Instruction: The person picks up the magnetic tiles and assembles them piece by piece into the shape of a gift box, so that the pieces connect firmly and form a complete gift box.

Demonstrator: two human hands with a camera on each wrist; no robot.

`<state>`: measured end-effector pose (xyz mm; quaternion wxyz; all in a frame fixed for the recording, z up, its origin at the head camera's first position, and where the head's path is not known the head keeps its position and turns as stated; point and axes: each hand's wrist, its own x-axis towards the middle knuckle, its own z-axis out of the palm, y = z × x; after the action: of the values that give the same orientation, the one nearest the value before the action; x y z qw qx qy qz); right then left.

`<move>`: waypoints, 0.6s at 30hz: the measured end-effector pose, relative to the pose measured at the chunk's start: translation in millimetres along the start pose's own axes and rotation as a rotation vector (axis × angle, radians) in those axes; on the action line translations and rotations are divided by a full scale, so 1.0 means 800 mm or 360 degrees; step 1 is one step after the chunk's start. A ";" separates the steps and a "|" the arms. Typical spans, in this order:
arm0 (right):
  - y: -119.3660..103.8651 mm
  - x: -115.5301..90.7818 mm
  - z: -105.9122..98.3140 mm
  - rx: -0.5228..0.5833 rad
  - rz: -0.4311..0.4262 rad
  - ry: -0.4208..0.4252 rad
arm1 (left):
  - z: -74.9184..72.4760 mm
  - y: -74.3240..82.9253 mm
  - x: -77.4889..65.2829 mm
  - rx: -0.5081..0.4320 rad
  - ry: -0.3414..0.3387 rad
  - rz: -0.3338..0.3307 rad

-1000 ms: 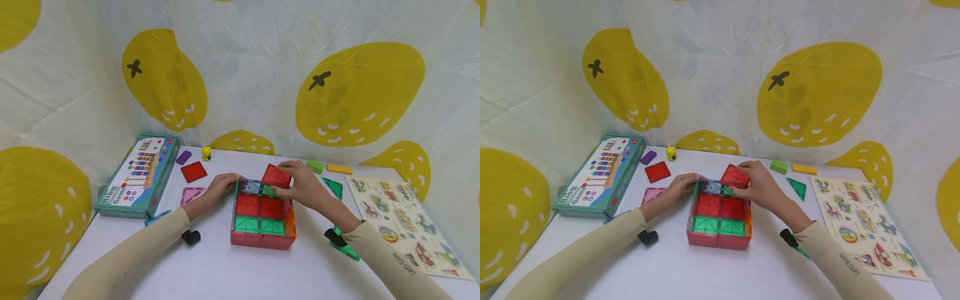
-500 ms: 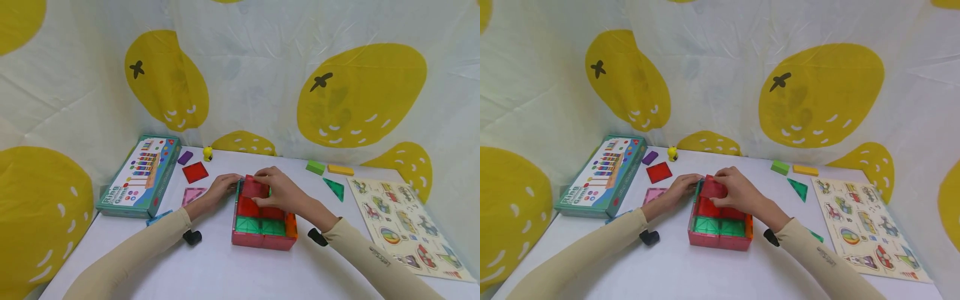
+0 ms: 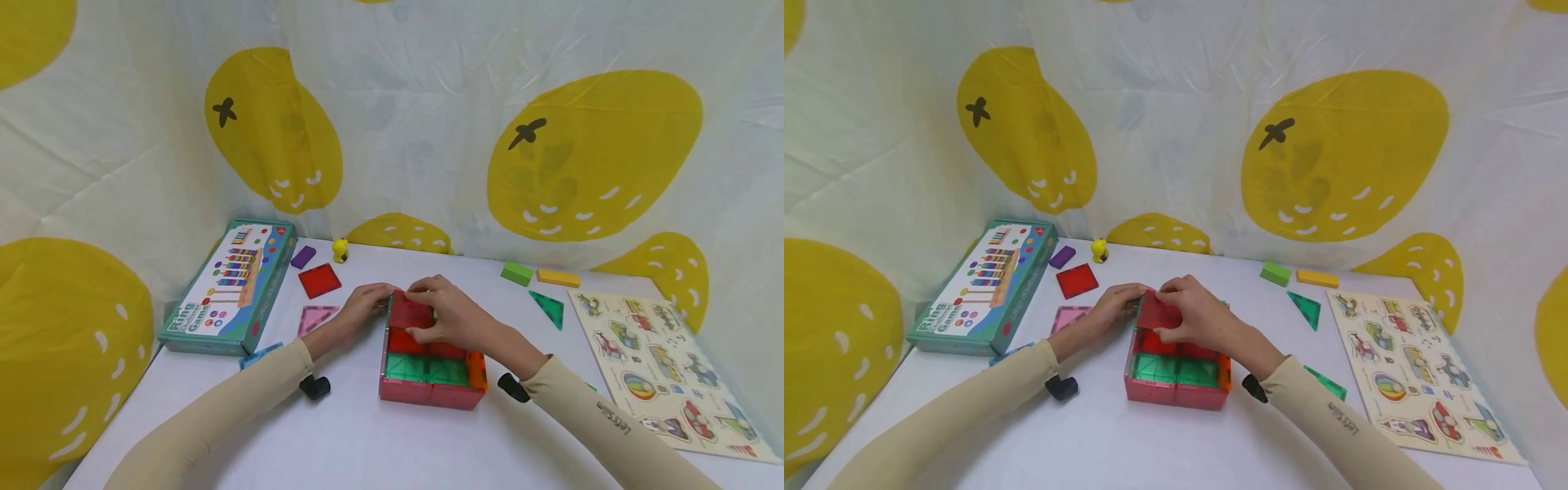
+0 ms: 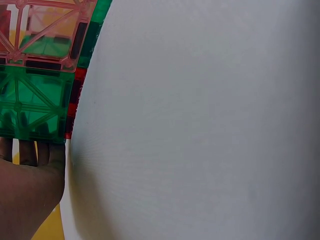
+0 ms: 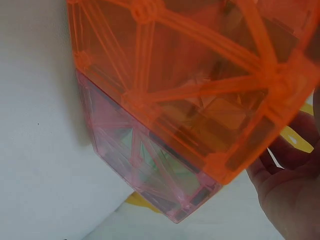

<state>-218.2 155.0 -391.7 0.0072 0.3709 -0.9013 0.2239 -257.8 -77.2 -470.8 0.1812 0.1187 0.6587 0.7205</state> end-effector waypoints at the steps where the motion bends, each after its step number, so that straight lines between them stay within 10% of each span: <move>1: 0.000 0.000 0.000 0.0004 -0.0002 -0.0004 | 0.000 0.000 0.000 -0.0002 -0.0002 0.0001; 18: -0.005 0.000 -0.003 -0.0001 0.0057 -0.0098 | 0.002 0.005 -0.003 -0.0044 -0.0021 -0.0019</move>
<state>-215.8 153.6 -387.7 -0.0243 0.3613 -0.9077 0.2122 -255.5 -76.7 -466.7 0.1914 0.1170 0.6481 0.7278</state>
